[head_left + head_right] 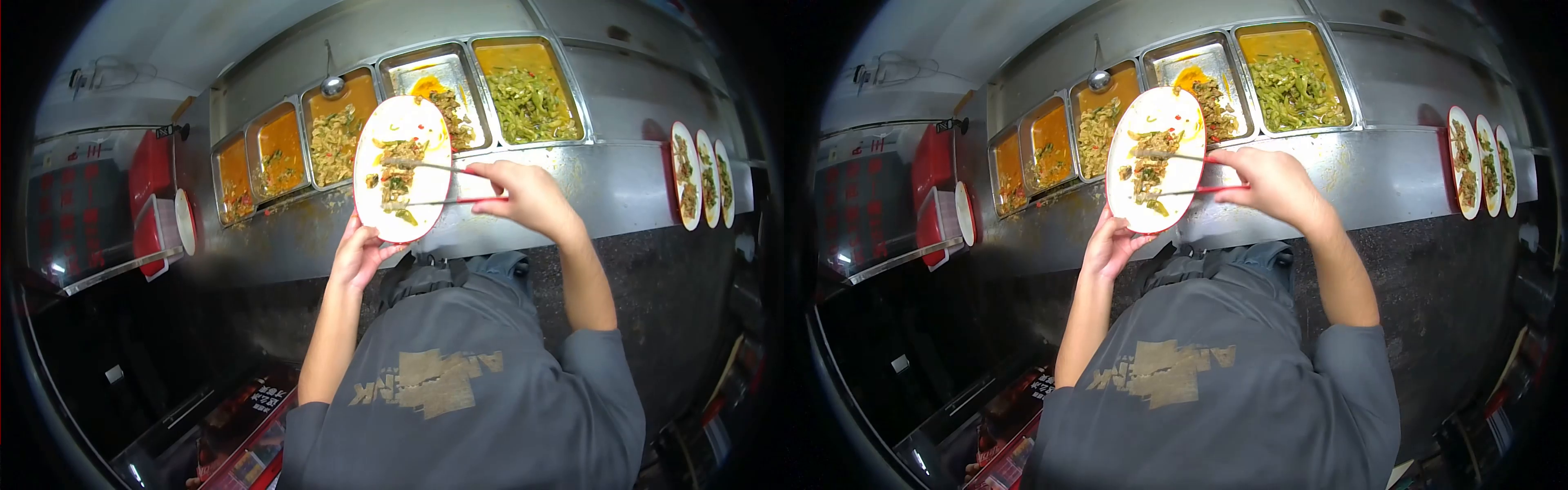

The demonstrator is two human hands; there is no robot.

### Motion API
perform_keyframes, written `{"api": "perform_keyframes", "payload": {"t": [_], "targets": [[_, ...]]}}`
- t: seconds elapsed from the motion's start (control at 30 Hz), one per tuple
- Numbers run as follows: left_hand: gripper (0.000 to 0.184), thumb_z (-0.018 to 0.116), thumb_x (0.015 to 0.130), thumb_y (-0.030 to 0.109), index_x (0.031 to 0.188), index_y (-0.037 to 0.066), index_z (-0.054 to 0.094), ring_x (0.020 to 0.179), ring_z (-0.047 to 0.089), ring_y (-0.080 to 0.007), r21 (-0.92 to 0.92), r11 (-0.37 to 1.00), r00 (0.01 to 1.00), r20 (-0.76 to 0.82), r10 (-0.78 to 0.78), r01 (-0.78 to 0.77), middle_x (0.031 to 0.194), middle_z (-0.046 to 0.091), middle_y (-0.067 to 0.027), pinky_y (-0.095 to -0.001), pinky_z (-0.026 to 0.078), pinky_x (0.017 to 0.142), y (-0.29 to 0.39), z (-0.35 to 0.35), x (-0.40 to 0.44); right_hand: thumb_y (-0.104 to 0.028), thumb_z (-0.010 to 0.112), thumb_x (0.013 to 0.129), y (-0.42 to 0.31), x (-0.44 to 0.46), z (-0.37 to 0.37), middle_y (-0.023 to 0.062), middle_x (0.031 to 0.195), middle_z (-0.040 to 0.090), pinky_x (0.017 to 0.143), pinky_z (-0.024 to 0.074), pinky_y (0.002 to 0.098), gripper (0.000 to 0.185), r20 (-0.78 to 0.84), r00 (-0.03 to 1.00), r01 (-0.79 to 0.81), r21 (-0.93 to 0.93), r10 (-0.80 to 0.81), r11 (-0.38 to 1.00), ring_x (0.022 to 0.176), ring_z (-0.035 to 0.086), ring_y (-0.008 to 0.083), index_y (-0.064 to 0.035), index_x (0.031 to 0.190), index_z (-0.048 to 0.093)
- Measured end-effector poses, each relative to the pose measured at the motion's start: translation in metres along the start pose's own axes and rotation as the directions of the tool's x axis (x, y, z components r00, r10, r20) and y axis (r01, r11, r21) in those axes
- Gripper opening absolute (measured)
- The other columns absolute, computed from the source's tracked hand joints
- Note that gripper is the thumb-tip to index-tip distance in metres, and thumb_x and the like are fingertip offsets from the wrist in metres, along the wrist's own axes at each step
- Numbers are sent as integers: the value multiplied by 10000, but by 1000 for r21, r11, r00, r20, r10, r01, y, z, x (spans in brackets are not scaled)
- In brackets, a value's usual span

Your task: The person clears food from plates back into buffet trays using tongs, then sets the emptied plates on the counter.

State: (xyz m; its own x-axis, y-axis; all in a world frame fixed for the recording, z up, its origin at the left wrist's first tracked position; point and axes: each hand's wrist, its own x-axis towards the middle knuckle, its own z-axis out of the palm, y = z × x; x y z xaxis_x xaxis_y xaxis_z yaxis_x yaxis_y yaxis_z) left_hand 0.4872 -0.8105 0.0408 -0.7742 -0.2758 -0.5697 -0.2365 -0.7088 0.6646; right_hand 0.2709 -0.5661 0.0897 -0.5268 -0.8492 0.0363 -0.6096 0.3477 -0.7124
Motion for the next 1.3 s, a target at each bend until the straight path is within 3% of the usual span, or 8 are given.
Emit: {"api": "perform_keyframes", "payload": {"t": [0.07,0.27,0.7,0.9,1.0,1.13,1.27,1.3], "targets": [[646,481,891,19,1492,99,261,1097,648,-339,-11,1000,1000,14,3,-2,1360,523,-211,-474,621,825,3,2,3,-296,817,732,-6,-7,5,91,821,640,668,517,390,553,26,998,60,-125,-57,990,733,645,276,-118,1228,648],[652,481,884,7,1491,106,264,1103,644,-342,-21,1000,1000,6,4,-4,1382,504,-207,-472,623,825,7,6,6,-358,760,780,4,1,19,99,924,661,686,542,411,538,-62,998,-52,-393,30,918,797,677,290,-144,1249,607],[689,495,883,27,1515,126,240,1154,615,-347,-58,997,999,20,-47,48,1406,478,-203,-490,613,849,-1,5,10,-389,772,773,65,51,21,96,880,666,651,554,397,536,-115,993,-23,-485,-37,874,785,694,277,-127,1212,609],[674,496,889,24,1507,123,247,1129,629,-354,-75,996,999,37,-40,42,1395,483,-212,-491,618,838,-1,5,12,-389,761,791,68,58,10,88,894,672,679,555,403,523,-205,979,-120,-484,21,867,801,692,272,-148,1228,604],[681,499,886,17,1508,124,244,1121,632,-358,-78,996,998,52,-43,47,1393,484,-213,-494,621,829,-1,3,11,-365,764,804,58,55,4,74,888,668,663,532,385,489,-228,970,-156,-328,83,932,774,672,258,-187,1240,632],[681,498,887,13,1507,125,238,1118,633,-357,-97,994,997,61,-45,50,1385,491,-207,-510,617,830,-2,4,12,-402,763,795,26,41,-8,99,941,695,724,543,394,507,-44,994,-105,-129,100,986,822,681,280,-150,1221,648],[694,496,888,14,1515,129,222,1112,639,-357,-103,994,997,63,-41,47,1387,493,-210,-509,616,832,-2,5,15,-393,775,778,3,22,-7,100,904,685,709,540,393,525,52,997,-47,-120,53,992,810,679,280,-126,1212,648],[711,501,884,17,1524,128,212,1104,644,-360,-103,994,997,66,-38,45,1389,494,-216,-497,620,830,-1,6,15,-291,810,750,12,15,5,80,839,655,662,517,363,548,-64,996,48,-133,-57,990,722,637,249,-151,1253,644]]}}
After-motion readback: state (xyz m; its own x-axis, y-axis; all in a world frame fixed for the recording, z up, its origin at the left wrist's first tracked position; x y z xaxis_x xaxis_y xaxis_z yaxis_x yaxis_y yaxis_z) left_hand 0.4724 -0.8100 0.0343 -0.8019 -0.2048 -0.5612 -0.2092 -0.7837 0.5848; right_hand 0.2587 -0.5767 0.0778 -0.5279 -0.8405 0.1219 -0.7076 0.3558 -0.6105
